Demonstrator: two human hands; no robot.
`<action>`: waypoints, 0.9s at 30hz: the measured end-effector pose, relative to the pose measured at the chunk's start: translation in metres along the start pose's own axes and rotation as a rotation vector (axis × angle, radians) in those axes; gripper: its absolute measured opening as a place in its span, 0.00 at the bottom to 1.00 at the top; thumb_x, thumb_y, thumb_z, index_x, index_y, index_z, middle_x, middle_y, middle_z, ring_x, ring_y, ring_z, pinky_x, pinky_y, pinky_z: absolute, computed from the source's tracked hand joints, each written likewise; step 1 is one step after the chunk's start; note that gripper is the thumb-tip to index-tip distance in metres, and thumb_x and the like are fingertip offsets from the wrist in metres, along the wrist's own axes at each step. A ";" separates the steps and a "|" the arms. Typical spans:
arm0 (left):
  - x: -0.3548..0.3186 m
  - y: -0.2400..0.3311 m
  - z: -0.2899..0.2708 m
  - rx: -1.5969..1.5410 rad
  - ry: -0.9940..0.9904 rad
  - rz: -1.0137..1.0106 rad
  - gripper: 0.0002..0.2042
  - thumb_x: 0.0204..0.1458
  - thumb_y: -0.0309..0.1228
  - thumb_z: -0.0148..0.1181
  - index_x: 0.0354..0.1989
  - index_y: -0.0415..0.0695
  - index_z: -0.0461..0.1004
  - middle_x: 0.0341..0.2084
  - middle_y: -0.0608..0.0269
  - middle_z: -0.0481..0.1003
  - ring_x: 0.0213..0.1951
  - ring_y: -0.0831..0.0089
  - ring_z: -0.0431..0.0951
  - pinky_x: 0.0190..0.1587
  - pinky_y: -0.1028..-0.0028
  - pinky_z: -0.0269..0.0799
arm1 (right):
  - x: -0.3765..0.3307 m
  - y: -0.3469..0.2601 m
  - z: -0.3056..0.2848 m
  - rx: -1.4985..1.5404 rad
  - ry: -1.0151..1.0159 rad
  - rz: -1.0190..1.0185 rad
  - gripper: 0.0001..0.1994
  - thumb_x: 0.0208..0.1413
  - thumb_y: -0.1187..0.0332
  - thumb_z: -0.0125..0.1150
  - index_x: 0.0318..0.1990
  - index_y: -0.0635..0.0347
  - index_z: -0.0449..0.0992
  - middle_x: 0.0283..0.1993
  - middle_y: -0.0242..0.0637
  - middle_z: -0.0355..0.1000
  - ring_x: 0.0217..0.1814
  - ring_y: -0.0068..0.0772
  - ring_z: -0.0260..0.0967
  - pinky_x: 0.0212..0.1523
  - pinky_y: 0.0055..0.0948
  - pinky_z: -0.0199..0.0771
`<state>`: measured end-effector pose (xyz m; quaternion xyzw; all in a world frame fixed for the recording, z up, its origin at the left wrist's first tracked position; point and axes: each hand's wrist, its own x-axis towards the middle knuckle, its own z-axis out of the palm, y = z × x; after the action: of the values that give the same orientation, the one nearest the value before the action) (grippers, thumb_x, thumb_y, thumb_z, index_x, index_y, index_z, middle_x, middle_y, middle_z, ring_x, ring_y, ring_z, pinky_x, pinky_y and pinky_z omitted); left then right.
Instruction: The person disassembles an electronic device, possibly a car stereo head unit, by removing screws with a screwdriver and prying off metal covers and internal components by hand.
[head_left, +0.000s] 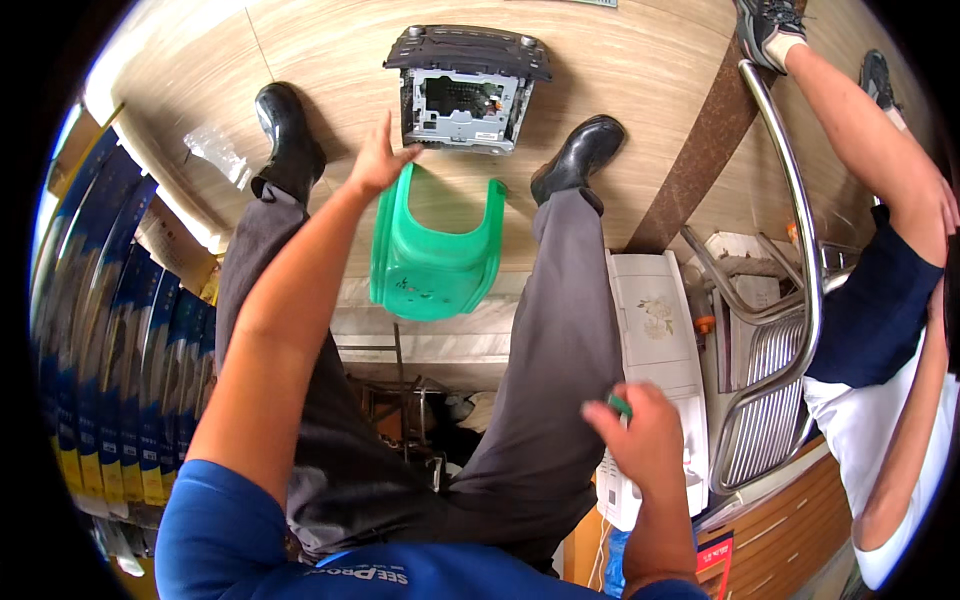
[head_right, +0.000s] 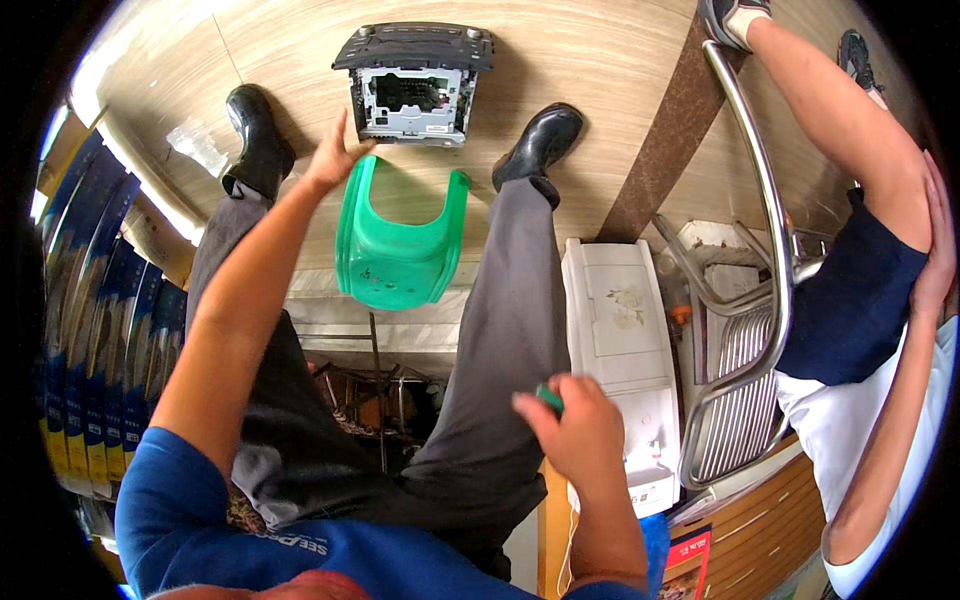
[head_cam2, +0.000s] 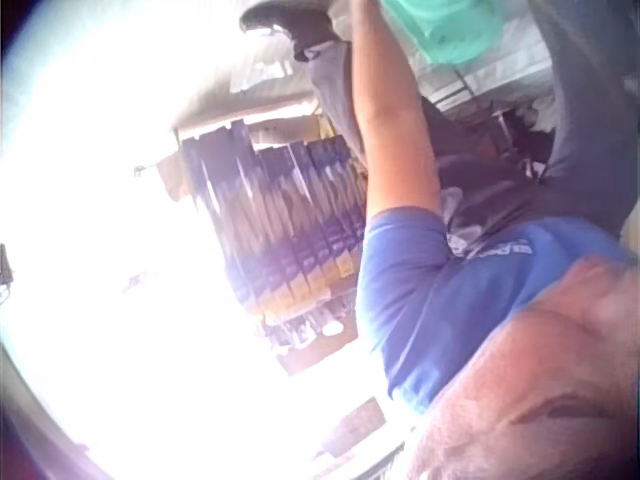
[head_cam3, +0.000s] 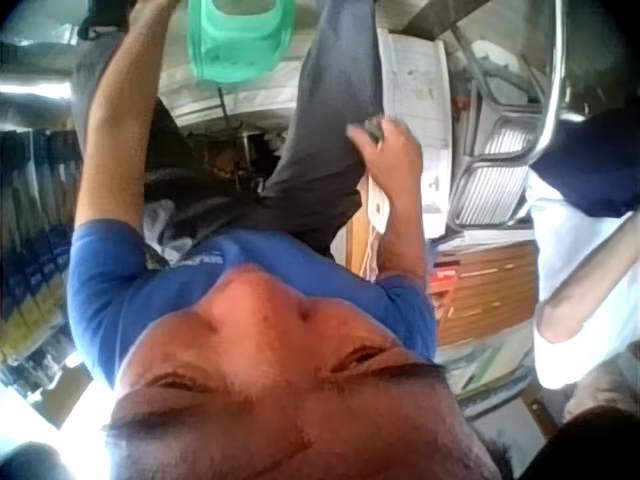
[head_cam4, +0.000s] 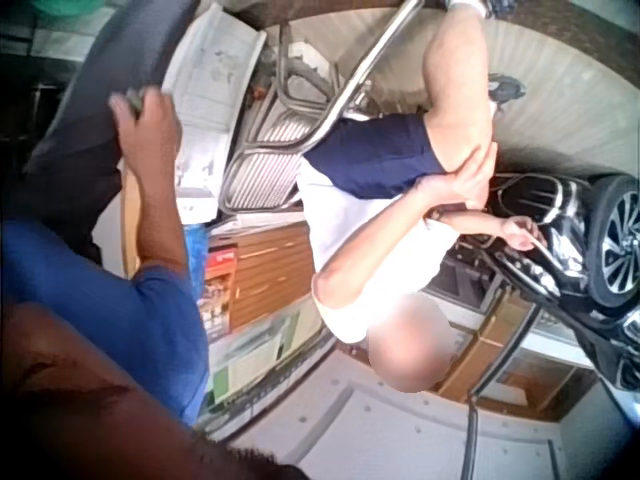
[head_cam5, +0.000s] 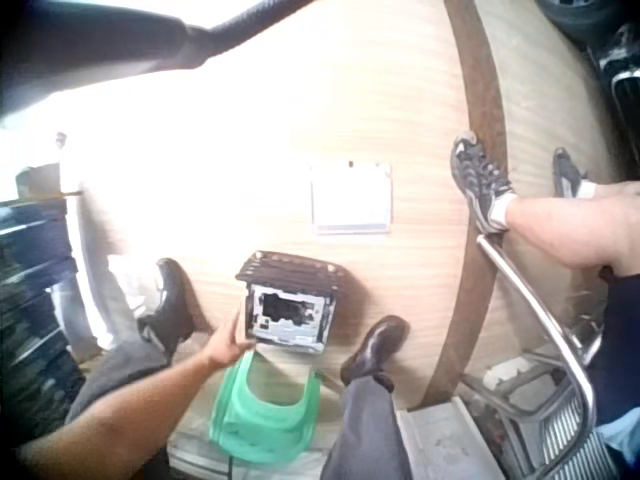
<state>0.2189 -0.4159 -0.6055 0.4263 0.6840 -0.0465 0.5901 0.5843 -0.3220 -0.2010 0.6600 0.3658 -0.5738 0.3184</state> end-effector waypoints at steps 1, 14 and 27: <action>-0.019 -0.009 0.006 0.142 0.015 0.040 0.46 0.46 0.48 0.68 0.71 0.53 0.46 0.65 0.39 0.53 0.67 0.46 0.53 0.64 0.49 0.54 | -0.015 0.005 0.000 0.001 -0.002 -0.006 0.12 0.51 0.62 0.65 0.33 0.62 0.75 0.33 0.45 0.72 0.35 0.49 0.72 0.35 0.39 0.72; -0.139 -0.066 0.058 -0.113 0.263 -0.604 0.47 0.46 0.54 0.65 0.68 0.40 0.50 0.60 0.39 0.61 0.62 0.51 0.62 0.61 0.59 0.60 | -0.059 0.051 0.003 -0.086 -1.061 -0.336 0.08 0.46 0.64 0.62 0.29 0.58 0.73 0.30 0.41 0.71 0.37 0.48 0.72 0.36 0.44 0.72; -0.115 0.005 0.131 0.208 -0.343 -0.293 0.36 0.51 0.50 0.61 0.64 0.43 0.61 0.48 0.40 0.74 0.49 0.50 0.76 0.51 0.63 0.71 | 0.038 -0.062 0.059 0.158 -0.775 -0.973 0.07 0.45 0.70 0.56 0.22 0.63 0.74 0.25 0.48 0.73 0.29 0.50 0.74 0.26 0.46 0.74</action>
<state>0.3154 -0.5480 -0.5451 0.3667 0.6199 -0.2735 0.6376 0.5031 -0.3341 -0.2466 0.1833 0.4390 -0.8759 0.0803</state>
